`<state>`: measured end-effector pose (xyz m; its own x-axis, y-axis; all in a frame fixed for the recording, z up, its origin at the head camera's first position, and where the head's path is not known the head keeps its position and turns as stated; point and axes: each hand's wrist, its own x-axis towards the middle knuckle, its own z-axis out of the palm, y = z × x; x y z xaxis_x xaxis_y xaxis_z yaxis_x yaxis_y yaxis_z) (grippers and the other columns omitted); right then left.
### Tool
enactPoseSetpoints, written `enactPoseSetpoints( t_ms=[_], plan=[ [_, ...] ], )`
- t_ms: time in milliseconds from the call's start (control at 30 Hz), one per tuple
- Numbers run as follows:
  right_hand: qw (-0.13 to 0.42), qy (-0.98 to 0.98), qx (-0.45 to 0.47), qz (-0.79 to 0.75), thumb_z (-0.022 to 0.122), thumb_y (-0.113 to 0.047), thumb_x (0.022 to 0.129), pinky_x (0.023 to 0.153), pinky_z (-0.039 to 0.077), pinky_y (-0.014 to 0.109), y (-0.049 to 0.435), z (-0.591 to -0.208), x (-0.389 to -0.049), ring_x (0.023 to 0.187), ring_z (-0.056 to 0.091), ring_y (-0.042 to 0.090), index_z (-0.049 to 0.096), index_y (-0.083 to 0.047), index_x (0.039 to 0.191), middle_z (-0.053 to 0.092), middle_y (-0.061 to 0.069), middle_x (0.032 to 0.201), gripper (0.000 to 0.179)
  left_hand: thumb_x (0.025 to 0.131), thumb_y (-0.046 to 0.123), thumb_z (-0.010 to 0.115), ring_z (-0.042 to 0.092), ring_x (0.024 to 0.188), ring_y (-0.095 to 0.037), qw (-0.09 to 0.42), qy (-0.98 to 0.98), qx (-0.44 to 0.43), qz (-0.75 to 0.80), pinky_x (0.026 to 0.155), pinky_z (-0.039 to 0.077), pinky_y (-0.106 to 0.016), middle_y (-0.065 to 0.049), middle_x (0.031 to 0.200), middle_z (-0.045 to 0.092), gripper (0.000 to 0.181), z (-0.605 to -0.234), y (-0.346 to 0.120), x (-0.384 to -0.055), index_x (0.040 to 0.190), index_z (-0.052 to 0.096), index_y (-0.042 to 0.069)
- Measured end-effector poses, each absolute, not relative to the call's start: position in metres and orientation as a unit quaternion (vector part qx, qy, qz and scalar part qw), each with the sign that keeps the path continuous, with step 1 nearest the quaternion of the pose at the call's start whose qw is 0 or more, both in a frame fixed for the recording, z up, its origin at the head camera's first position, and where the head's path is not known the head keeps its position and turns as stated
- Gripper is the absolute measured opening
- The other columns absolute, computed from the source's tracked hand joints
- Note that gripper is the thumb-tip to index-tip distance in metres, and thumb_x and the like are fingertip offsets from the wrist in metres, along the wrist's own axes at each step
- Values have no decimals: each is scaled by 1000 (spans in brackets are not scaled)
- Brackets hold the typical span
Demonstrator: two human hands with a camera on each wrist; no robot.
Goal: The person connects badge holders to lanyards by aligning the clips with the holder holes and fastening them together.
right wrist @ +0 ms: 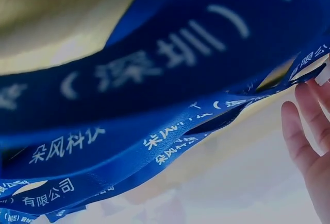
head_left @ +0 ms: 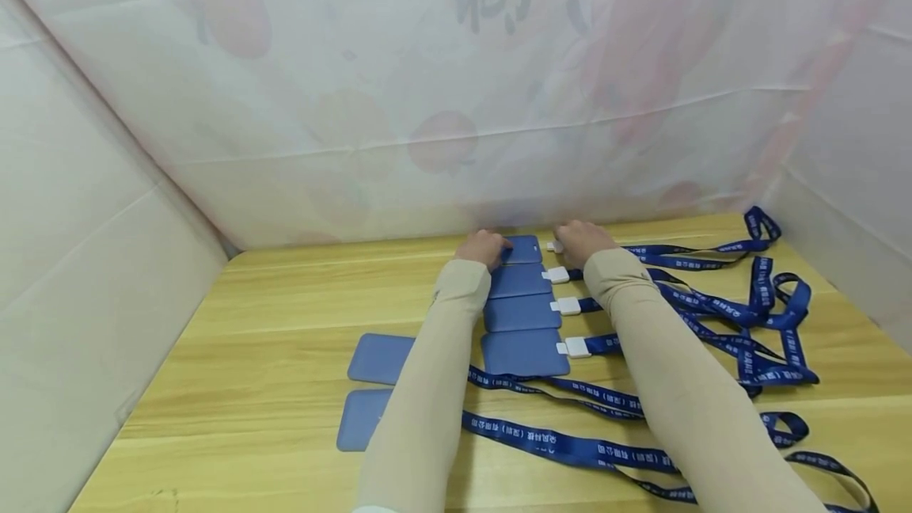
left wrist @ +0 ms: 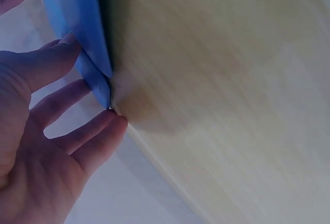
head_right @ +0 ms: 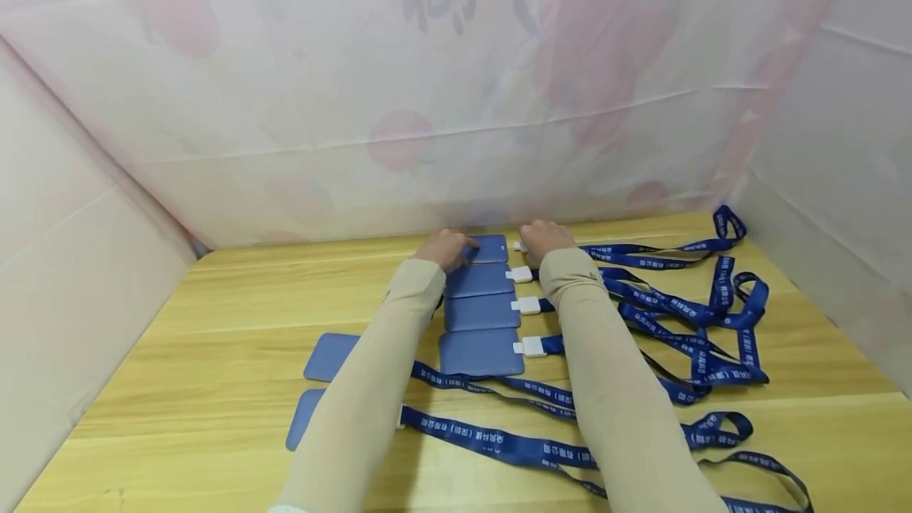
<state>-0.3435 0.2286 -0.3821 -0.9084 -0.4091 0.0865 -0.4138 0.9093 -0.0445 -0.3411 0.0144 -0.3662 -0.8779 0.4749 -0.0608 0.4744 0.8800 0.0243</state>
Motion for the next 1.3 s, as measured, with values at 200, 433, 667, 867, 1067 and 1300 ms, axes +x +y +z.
enactPoseSetpoints(
  t_ms=[200,433,667,867,1067,1300],
  plan=[
    [43,-974,219,33,70,6,88,81,59,48,227,-382,-345,90,67,36,71,7,103,70,19,96,15,98,10,69,54,131,-21,37,969,243,7,110,43,-30,-3,140,61,41,-367,14,-342,137,67,22],
    [36,-975,220,28,68,7,91,84,58,48,226,-380,-343,98,66,39,71,8,111,69,23,105,21,98,11,69,55,130,-22,33,971,237,13,109,45,-32,-3,140,61,40,-367,17,-343,136,67,23],
    [18,-976,214,28,69,6,91,85,58,49,224,-379,-340,100,66,39,70,8,116,69,24,109,25,98,11,69,62,123,-21,40,971,235,18,102,50,-31,0,135,65,40,-367,17,-340,137,67,22],
    [23,-977,211,26,68,7,91,85,58,50,222,-376,-341,100,67,40,69,7,119,70,24,111,28,99,13,69,62,122,-21,38,971,235,22,102,50,-30,-1,135,65,40,-365,17,-341,137,66,23],
    [21,-978,209,16,69,6,91,83,59,49,220,-378,-341,97,68,38,69,6,119,71,22,108,29,98,12,70,62,123,-21,37,971,237,23,103,50,-29,-1,134,65,40,-366,17,-339,136,67,23],
    [24,-977,210,17,71,6,89,84,59,49,219,-379,-343,99,67,37,69,5,119,70,21,110,30,98,15,70,60,125,-19,42,972,230,19,102,50,-29,1,136,64,41,-367,16,-341,137,66,26]
  ],
)
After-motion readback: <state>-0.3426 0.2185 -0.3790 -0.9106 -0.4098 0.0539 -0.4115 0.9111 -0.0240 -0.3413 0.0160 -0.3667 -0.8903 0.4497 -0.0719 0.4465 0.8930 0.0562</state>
